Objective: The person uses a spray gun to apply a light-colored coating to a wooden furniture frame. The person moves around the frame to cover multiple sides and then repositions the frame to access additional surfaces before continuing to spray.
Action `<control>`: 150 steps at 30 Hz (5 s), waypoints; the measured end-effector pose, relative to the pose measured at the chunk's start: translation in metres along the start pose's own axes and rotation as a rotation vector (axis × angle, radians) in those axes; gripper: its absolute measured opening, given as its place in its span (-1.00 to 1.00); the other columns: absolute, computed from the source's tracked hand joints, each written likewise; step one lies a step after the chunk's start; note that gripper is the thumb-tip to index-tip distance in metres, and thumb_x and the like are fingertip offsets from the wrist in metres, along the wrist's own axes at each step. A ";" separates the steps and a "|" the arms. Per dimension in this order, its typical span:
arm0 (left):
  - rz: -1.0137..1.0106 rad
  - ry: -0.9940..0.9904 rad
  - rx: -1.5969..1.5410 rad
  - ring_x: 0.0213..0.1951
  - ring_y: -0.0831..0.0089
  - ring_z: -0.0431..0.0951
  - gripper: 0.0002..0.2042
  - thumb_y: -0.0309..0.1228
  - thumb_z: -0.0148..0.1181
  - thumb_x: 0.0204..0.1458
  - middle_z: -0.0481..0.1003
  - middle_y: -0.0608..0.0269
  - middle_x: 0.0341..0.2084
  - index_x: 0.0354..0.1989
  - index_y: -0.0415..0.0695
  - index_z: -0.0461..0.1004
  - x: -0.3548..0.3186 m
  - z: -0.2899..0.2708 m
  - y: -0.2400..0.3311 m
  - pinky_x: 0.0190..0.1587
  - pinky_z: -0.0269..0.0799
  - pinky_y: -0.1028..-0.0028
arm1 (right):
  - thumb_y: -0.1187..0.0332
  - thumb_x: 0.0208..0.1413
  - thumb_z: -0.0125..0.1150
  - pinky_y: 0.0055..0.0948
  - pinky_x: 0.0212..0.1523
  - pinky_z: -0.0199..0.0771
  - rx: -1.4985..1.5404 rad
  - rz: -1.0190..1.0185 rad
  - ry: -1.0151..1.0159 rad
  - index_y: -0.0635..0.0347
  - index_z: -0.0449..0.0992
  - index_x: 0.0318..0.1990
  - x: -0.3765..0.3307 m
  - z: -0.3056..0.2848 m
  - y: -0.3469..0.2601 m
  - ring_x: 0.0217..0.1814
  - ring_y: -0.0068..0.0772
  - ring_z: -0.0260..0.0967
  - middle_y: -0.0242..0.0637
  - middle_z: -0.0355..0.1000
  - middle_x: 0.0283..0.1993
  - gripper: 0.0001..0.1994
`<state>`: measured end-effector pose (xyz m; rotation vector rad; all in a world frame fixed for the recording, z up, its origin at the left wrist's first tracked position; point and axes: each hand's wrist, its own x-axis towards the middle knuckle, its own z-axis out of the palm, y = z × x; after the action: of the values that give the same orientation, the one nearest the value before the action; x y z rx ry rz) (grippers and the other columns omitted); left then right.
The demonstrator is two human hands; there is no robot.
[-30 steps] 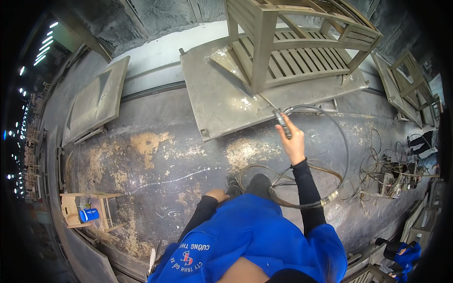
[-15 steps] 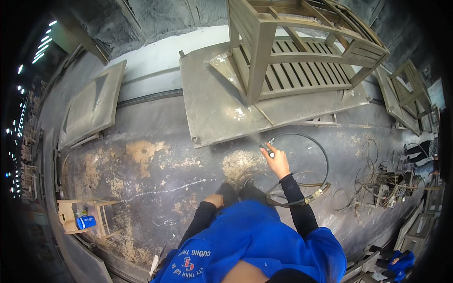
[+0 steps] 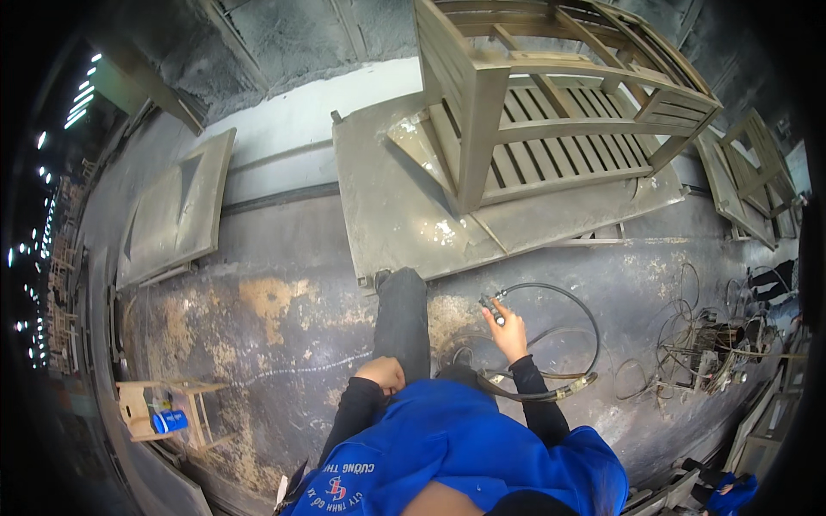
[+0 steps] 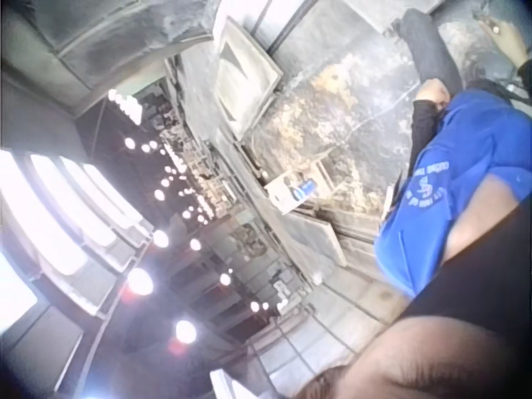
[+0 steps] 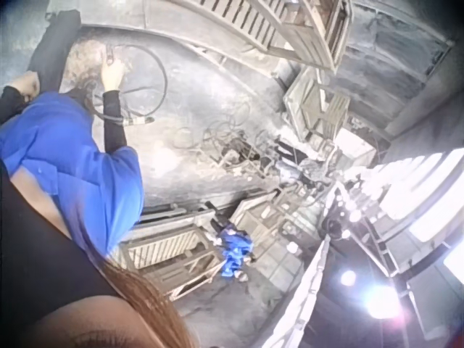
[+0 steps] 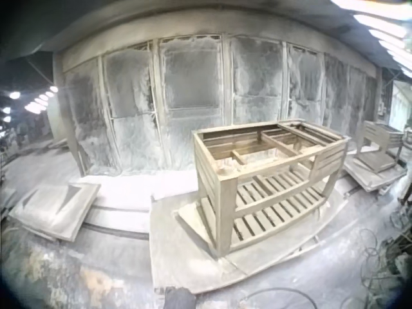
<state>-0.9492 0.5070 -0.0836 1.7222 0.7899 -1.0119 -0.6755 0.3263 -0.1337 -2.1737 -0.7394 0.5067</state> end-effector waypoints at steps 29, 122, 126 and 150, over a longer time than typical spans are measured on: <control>0.261 0.544 0.095 -0.22 0.07 0.64 -0.63 -0.06 0.26 0.13 0.62 0.02 -0.33 -0.07 -0.07 0.56 0.046 -0.087 -0.015 -0.15 0.52 0.18 | 0.12 0.19 0.34 -0.27 -0.05 0.54 0.095 0.082 -0.050 0.16 0.52 0.23 0.065 -0.046 -0.079 -0.01 -0.05 0.62 0.18 0.58 -0.07 -0.50; 0.267 1.419 1.083 0.12 0.16 0.56 -0.54 0.05 -0.28 0.30 0.54 0.31 0.15 0.37 0.56 0.25 0.250 -0.492 0.691 0.20 0.38 0.23 | 0.25 0.31 0.26 -0.57 -0.33 0.39 0.251 0.295 0.530 0.26 0.50 0.25 0.186 -0.601 0.359 -0.35 -0.66 0.36 -0.41 0.49 -0.35 -0.57; 0.319 1.497 1.193 0.09 0.11 0.58 -0.23 -0.52 -0.06 0.18 0.52 0.23 0.16 0.43 0.73 0.01 0.258 -0.515 0.682 0.06 0.54 0.20 | 0.23 0.34 0.22 -0.57 -0.38 0.35 0.321 0.354 0.581 0.32 0.45 0.28 0.151 -0.605 0.392 -0.41 -0.68 0.32 -0.41 0.44 -0.45 -0.54; 0.645 1.543 0.674 -0.23 0.15 0.50 -0.31 0.35 -0.17 0.11 0.56 0.19 -0.36 -0.29 -0.07 0.61 0.230 -0.408 0.695 0.00 0.27 0.12 | -0.02 0.29 0.22 -0.34 0.05 0.45 -0.358 0.615 0.879 0.53 0.60 -0.03 0.360 -0.757 0.286 -0.11 -0.23 0.57 0.12 0.63 -0.16 -0.42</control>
<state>-0.1425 0.6707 0.0749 2.9931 0.6366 0.8074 0.1193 -0.0039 0.0765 -2.6041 0.3560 -0.3399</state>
